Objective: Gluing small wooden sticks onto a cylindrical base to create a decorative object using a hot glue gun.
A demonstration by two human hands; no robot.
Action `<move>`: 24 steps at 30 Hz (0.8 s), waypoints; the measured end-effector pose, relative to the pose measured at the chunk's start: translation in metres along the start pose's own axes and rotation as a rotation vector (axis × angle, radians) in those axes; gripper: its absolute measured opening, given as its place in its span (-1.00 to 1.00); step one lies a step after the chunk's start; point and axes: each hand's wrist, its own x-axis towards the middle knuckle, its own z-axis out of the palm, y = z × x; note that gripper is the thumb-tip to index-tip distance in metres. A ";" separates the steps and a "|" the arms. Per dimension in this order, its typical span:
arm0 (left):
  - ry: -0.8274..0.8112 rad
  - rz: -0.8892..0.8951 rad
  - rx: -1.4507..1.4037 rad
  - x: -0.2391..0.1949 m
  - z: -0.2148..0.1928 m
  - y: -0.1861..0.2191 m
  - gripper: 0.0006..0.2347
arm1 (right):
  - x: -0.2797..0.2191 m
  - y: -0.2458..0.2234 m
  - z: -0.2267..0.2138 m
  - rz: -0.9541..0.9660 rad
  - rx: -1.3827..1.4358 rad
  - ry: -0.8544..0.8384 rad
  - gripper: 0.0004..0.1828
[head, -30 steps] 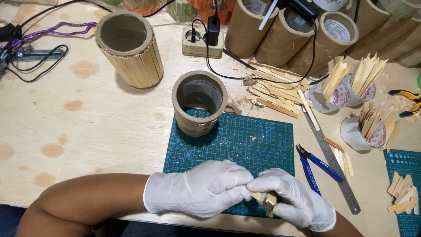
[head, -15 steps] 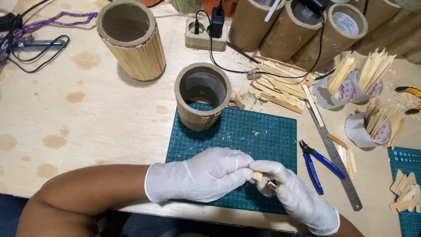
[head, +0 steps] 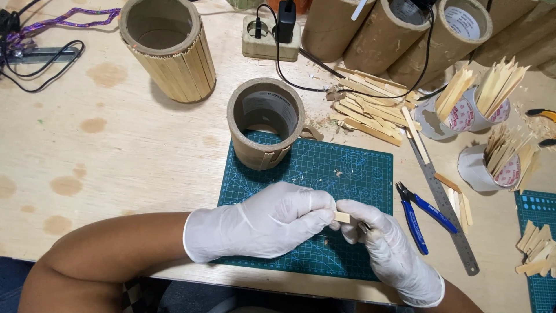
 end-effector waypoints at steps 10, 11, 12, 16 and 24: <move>-0.051 -0.148 0.019 0.002 -0.003 -0.002 -0.75 | 0.009 -0.011 0.002 -0.083 -0.081 -0.053 -0.41; -0.051 -0.144 0.020 0.001 -0.002 -0.002 -0.75 | 0.008 -0.013 0.002 -0.084 -0.085 -0.053 -0.41; -0.061 -0.168 -0.018 0.001 -0.003 -0.002 -0.76 | 0.008 -0.015 0.002 -0.064 -0.064 -0.065 -0.43; -0.069 -0.180 -0.093 0.000 -0.002 -0.007 -0.77 | 0.009 -0.017 0.000 -0.066 -0.062 -0.099 -0.46; -0.017 -0.038 0.006 0.005 -0.010 -0.003 -0.77 | 0.024 -0.043 -0.004 -0.139 -0.294 -0.112 -0.35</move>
